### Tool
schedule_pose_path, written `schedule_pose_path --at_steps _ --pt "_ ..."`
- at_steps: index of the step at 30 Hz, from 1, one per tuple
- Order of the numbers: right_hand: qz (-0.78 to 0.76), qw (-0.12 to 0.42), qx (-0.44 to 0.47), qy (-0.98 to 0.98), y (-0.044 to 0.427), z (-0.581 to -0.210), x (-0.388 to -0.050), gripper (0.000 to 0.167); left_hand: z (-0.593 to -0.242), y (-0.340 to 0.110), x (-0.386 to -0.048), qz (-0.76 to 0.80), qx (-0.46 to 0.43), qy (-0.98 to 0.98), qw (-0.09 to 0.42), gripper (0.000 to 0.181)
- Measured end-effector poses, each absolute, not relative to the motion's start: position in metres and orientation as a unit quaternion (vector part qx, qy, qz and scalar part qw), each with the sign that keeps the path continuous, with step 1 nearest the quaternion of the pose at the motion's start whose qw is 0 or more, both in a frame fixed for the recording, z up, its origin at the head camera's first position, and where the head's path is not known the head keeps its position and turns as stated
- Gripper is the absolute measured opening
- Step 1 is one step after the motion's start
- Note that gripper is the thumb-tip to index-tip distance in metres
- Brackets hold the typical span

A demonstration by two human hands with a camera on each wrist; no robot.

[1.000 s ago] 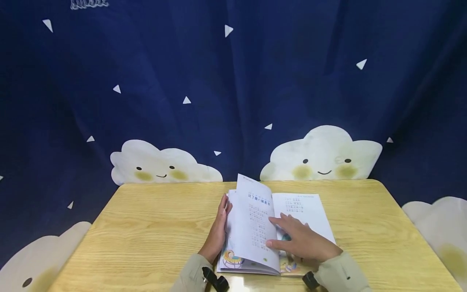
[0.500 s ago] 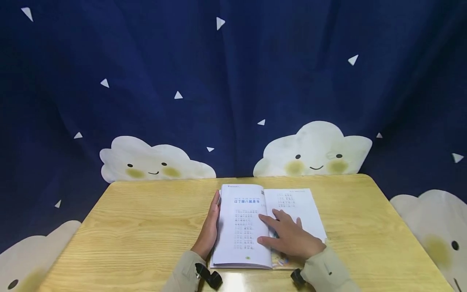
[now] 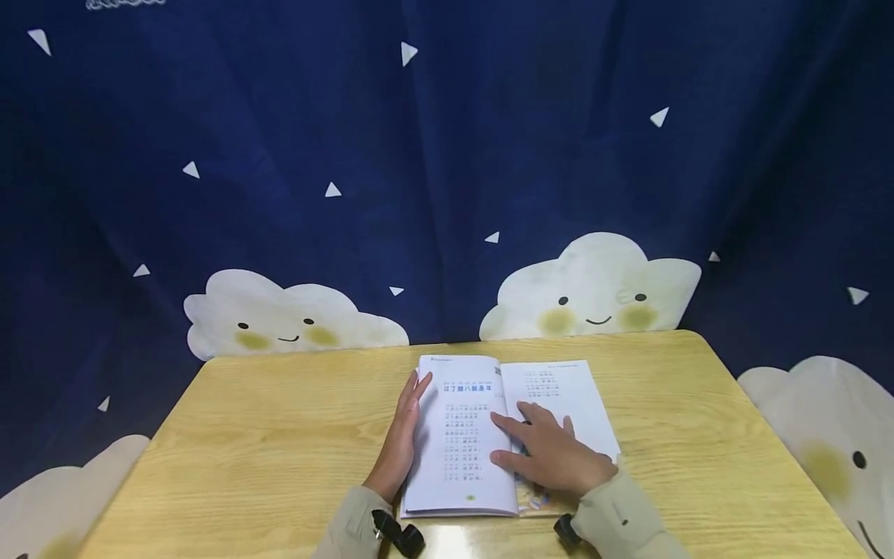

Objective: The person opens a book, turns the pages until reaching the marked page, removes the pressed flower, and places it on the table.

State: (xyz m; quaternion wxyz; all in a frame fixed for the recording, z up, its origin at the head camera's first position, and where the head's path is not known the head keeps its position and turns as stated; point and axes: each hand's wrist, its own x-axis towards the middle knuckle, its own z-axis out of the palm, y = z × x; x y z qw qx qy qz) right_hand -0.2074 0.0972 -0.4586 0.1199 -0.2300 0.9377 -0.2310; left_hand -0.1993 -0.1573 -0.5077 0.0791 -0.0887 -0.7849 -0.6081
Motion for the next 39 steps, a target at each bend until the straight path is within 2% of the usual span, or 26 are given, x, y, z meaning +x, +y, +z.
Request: schedule_pose_path --at_steps 8,18,23,26,31,39 --pt "-0.224 0.116 -0.229 0.94 0.094 -0.46 -0.208 0.063 -0.507 -0.157 -0.2 -0.601 -0.112 -0.786 0.091 0.047" --pt "-0.227 0.122 -0.229 0.939 0.096 -0.458 -0.208 0.063 -0.474 -0.15 -0.186 -0.597 -0.142 -0.785 0.089 0.046" --pt "-0.227 0.114 -0.238 0.938 0.096 -0.458 -0.208 0.063 -0.499 -0.154 -0.196 -0.562 -0.154 -0.807 0.091 0.046" --pt "-0.226 0.113 -0.238 0.938 0.095 -0.458 -0.208 0.063 -0.51 -0.157 -0.2 -0.523 -0.162 -0.832 0.09 0.052" --pt "-0.237 0.125 -0.235 0.934 0.095 -0.458 -0.208 0.063 -0.514 -0.159 -0.199 -0.467 -0.154 -0.869 0.064 0.06" --pt "-0.245 0.142 -0.227 0.932 0.099 -0.457 -0.208 0.064 -0.518 -0.156 -0.199 -0.408 -0.141 -0.901 0.044 0.06"
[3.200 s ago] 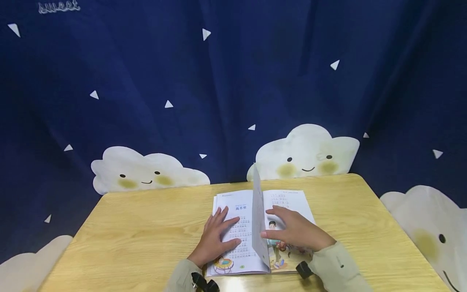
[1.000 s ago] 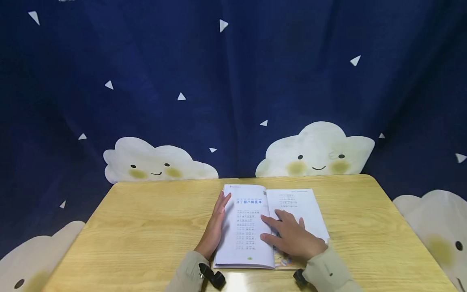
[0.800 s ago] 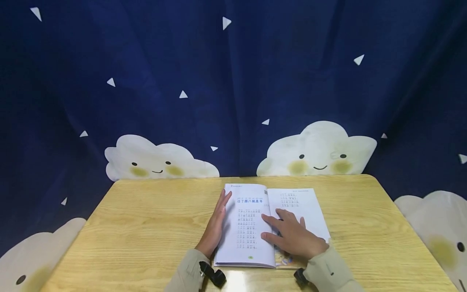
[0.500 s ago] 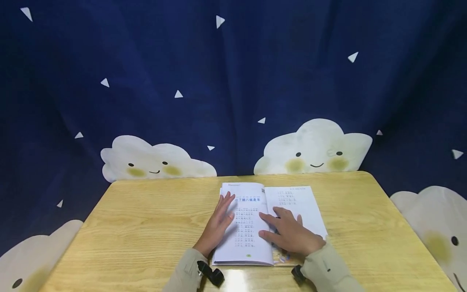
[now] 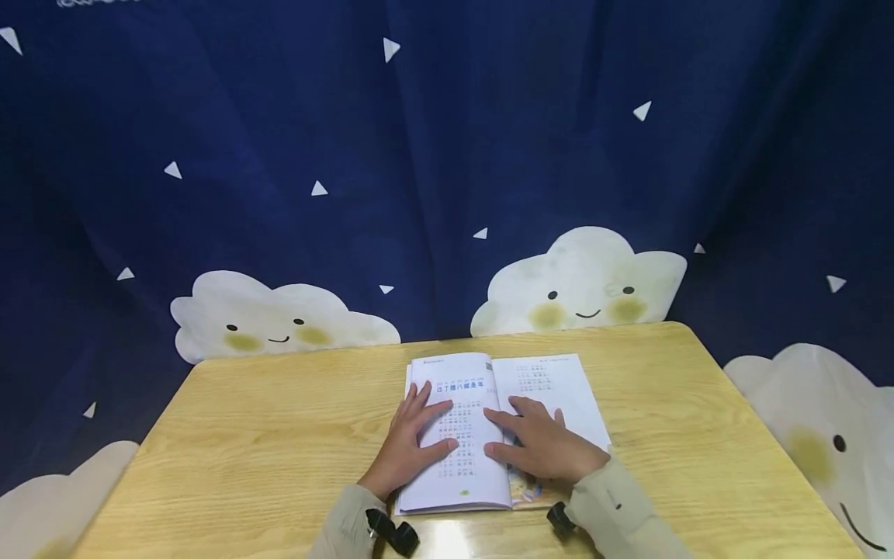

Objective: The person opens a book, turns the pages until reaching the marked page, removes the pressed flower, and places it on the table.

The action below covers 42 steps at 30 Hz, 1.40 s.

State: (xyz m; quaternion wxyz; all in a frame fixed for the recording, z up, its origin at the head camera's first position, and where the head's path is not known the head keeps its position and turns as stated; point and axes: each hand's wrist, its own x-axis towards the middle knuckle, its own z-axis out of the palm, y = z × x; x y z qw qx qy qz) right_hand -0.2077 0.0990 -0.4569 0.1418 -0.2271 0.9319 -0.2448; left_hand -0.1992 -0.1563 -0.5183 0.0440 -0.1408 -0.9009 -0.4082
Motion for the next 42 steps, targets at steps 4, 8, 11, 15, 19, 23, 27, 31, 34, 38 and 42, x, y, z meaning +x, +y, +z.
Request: schedule_pose_path --at_steps 4,8,11,15,19,23,27,31,34,38,42 --pt "-0.251 0.153 -0.229 0.928 0.098 -0.458 -0.207 0.064 -0.518 -0.158 -0.196 -0.4 -0.144 -0.904 0.045 0.059" --pt "-0.262 0.147 -0.237 0.924 0.102 -0.458 -0.208 0.063 -0.517 -0.156 -0.196 -0.396 -0.148 -0.905 0.05 0.059" --pt "-0.277 0.15 -0.243 0.918 0.107 -0.456 -0.209 0.063 -0.516 -0.155 -0.197 -0.394 -0.154 -0.905 0.05 0.059" --pt "-0.295 0.152 -0.257 0.907 0.114 -0.452 -0.212 0.064 -0.515 -0.153 -0.197 -0.392 -0.164 -0.904 0.048 0.058" --pt "-0.316 0.146 -0.272 0.897 0.117 -0.447 -0.218 0.065 -0.514 -0.153 -0.199 -0.394 -0.167 -0.902 0.059 0.056" --pt "-0.314 0.144 -0.26 0.902 0.119 -0.441 -0.225 0.067 -0.514 -0.155 -0.2 -0.396 -0.159 -0.902 0.06 0.056" --pt "-0.296 0.137 -0.256 0.91 0.122 -0.435 -0.233 0.069 -0.515 -0.158 -0.201 -0.395 -0.152 -0.904 0.057 0.056" --pt "-0.298 0.114 -0.25 0.914 0.135 -0.43 -0.239 0.07 -0.515 -0.158 -0.203 -0.389 -0.154 -0.906 0.061 0.056" --pt "-0.309 0.1 -0.242 0.914 0.144 -0.428 -0.244 0.07 -0.514 -0.158 -0.203 -0.386 -0.149 -0.908 0.062 0.056" --pt "-0.328 0.099 -0.205 0.917 0.155 -0.426 -0.248 0.072 -0.515 -0.158 -0.202 -0.385 -0.143 -0.91 0.059 0.055" --pt "-0.339 0.112 -0.159 0.921 0.163 -0.431 -0.249 0.075 -0.516 -0.156 -0.2 -0.389 -0.15 -0.907 0.061 0.054"
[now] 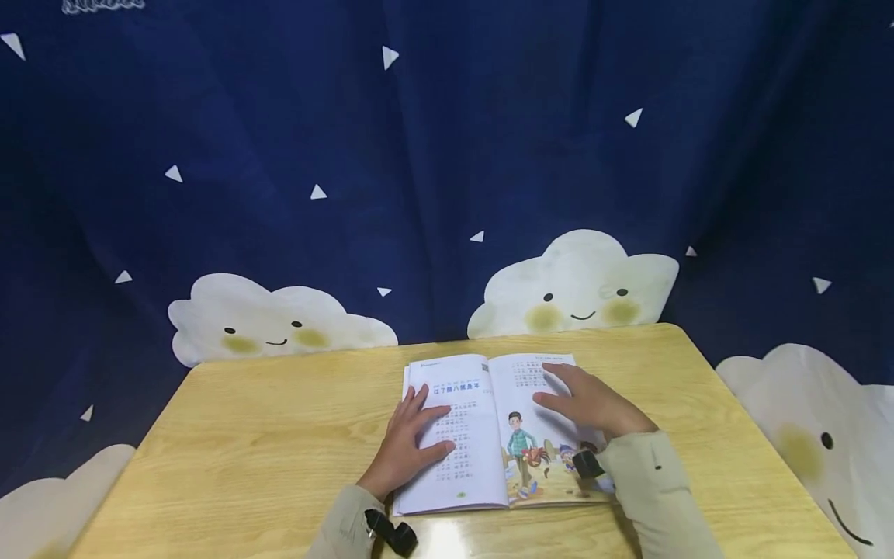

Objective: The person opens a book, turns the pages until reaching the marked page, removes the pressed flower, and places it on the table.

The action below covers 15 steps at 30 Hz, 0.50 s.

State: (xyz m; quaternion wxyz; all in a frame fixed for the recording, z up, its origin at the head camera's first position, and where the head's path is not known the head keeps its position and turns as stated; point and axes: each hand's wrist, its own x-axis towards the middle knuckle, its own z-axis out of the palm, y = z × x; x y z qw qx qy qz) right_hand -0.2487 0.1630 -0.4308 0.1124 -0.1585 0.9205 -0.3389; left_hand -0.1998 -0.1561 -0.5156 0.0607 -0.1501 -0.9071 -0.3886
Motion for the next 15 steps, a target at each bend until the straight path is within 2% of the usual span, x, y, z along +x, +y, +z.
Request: schedule_pose_path --at_steps 9,15 --pt "-0.335 0.093 -0.162 0.924 0.174 -0.445 -0.245 0.076 -0.516 -0.155 -0.198 -0.386 -0.152 -0.908 0.063 0.053" --pt "-0.328 0.103 -0.146 0.927 0.172 -0.448 -0.241 0.079 -0.517 -0.155 -0.199 -0.383 -0.154 -0.908 0.065 0.053"
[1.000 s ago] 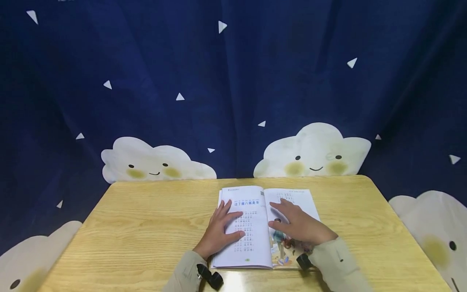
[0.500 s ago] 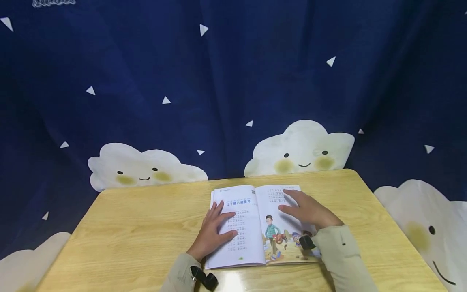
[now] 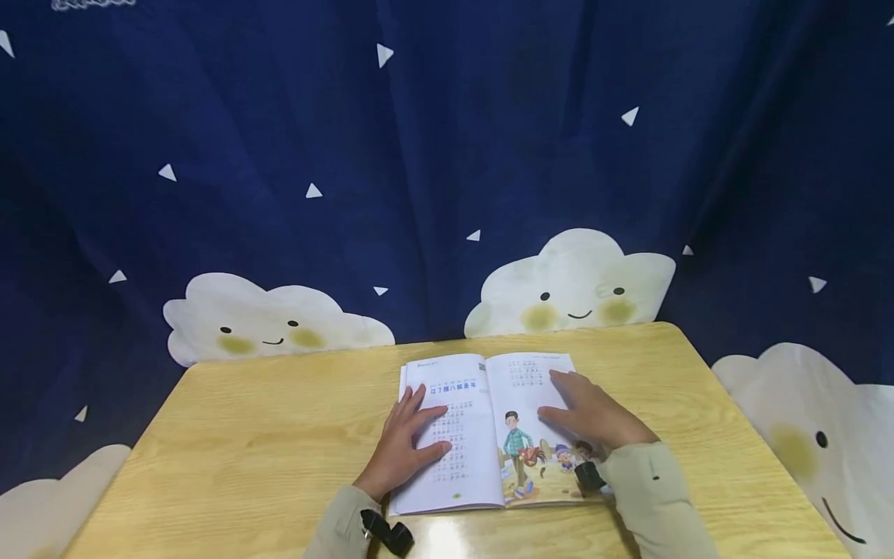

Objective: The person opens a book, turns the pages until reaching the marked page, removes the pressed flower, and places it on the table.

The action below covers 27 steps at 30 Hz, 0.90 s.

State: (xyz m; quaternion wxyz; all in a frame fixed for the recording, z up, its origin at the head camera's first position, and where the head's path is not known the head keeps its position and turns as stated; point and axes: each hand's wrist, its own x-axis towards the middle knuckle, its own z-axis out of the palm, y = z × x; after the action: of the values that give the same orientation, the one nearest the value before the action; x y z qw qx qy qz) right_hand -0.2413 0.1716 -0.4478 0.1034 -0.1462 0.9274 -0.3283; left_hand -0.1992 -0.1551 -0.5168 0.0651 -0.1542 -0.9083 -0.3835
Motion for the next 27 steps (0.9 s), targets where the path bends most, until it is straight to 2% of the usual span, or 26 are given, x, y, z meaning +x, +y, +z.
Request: schedule_pose_path --at_steps 7,13,16,27 --pt "-0.29 0.118 -0.105 0.944 0.164 -0.448 -0.243 0.094 -0.515 -0.156 -0.202 -0.382 -0.15 -0.91 0.057 0.055" --pt "-0.234 0.087 -0.089 0.964 0.163 -0.455 -0.244 0.111 -0.518 -0.156 -0.2 -0.379 -0.147 -0.912 0.05 0.055" --pt "-0.235 0.088 -0.088 0.964 0.165 -0.459 -0.244 0.117 -0.519 -0.155 -0.199 -0.384 -0.149 -0.91 0.053 0.055" --pt "-0.236 0.11 -0.092 0.961 0.165 -0.46 -0.246 0.117 -0.519 -0.156 -0.2 -0.376 -0.148 -0.913 0.057 0.055"
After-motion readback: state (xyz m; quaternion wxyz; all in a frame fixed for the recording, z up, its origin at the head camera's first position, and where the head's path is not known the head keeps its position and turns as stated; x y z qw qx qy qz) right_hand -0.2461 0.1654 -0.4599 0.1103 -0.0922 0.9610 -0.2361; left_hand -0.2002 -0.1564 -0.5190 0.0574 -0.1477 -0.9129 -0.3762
